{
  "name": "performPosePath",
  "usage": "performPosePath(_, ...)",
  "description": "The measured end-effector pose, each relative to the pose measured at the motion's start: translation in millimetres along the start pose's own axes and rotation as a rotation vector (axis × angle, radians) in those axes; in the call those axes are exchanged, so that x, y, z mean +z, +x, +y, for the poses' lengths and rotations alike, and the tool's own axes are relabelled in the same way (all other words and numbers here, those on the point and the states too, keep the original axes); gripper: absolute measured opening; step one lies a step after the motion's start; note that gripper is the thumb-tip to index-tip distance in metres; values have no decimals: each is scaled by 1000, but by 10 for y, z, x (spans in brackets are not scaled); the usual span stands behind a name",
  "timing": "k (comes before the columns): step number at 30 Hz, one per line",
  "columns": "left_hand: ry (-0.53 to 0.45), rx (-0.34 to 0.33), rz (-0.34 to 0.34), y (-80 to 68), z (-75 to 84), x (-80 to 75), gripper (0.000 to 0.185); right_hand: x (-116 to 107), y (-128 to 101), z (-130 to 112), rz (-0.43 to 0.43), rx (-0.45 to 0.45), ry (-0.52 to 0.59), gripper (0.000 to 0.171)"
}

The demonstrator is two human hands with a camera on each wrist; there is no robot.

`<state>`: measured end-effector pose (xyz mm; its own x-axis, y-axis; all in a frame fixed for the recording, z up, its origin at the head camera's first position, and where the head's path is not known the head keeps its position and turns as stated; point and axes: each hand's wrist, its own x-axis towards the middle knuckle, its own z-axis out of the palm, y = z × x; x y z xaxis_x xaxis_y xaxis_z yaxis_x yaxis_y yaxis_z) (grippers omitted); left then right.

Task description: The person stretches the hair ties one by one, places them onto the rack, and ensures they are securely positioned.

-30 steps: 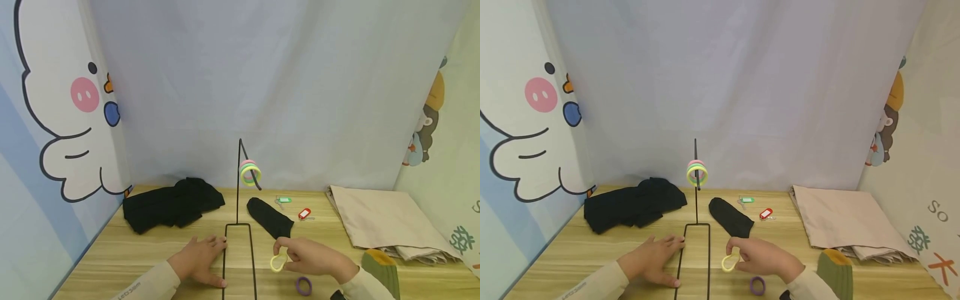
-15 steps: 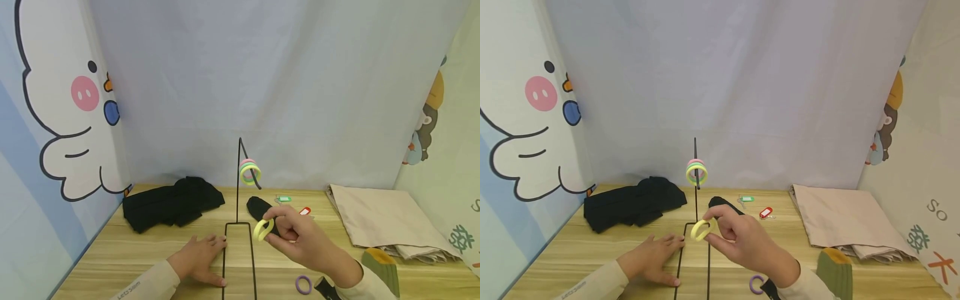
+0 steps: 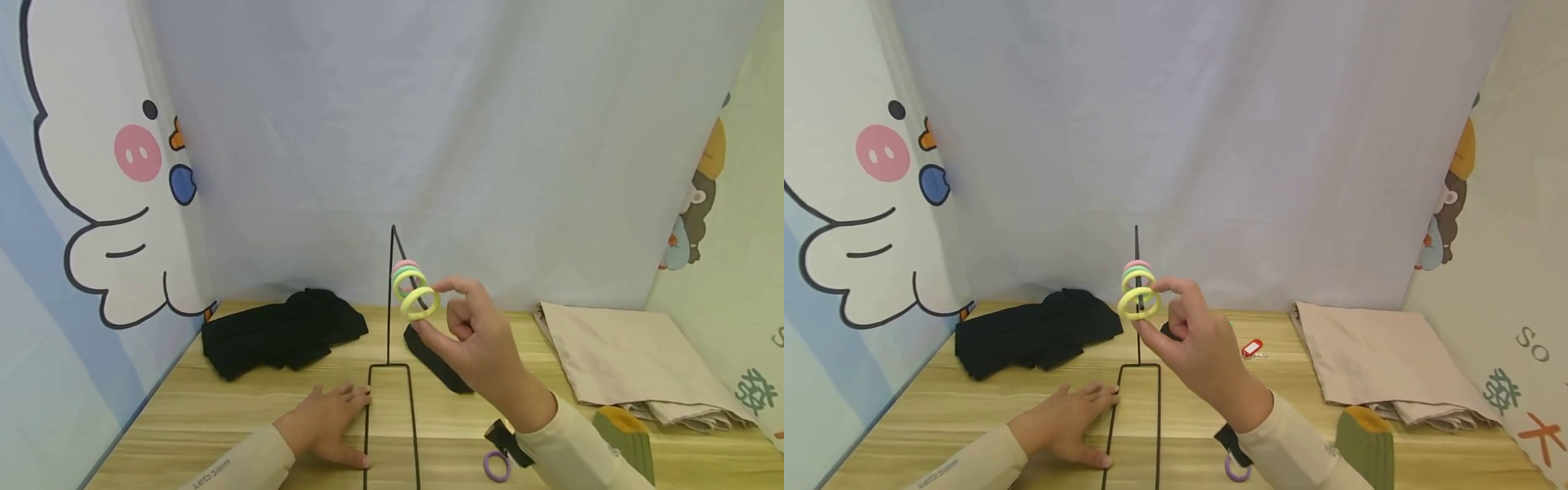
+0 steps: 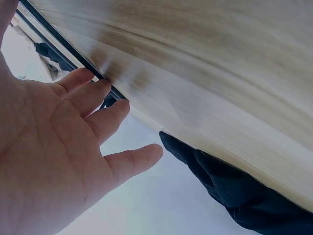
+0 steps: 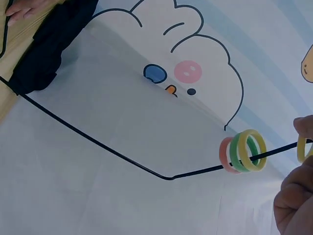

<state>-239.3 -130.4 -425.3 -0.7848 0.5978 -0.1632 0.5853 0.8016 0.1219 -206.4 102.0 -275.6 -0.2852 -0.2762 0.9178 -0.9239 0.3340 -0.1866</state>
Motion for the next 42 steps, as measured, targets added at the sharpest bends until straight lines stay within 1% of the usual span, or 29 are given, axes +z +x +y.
performPosePath(4,-5,5,5,-1,7,5,98,20,-14,56,-13,35,-25,46)
performPosePath(12,-3,-4,-3,7,1,-2,99,24,-72,124,-25,84,-24,50)
performPosePath(17,-12,-7,-8,3,9,-6,99,5,-133,159,-32,108,-38,44)
performPosePath(19,-13,-10,-8,-1,14,-9,99,-7,-173,180,-35,129,-46,46)
performPosePath(23,-13,-18,-11,-6,21,-15,99,-36,-278,239,-48,164,-69,50)
performPosePath(27,-22,-19,-19,-9,26,-23,99,-72,-415,297,-76,211,-76,48)
performPosePath(31,-31,-16,-25,-14,34,-29,98,-104,-566,350,-122,261,-95,44)
performPosePath(38,-33,-16,-28,-21,37,-36,97,-175,-812,468,-215,323,-133,41)
performPosePath(42,-33,-17,-34,-23,36,-41,97,-242,-940,537,-256,388,-151,40)
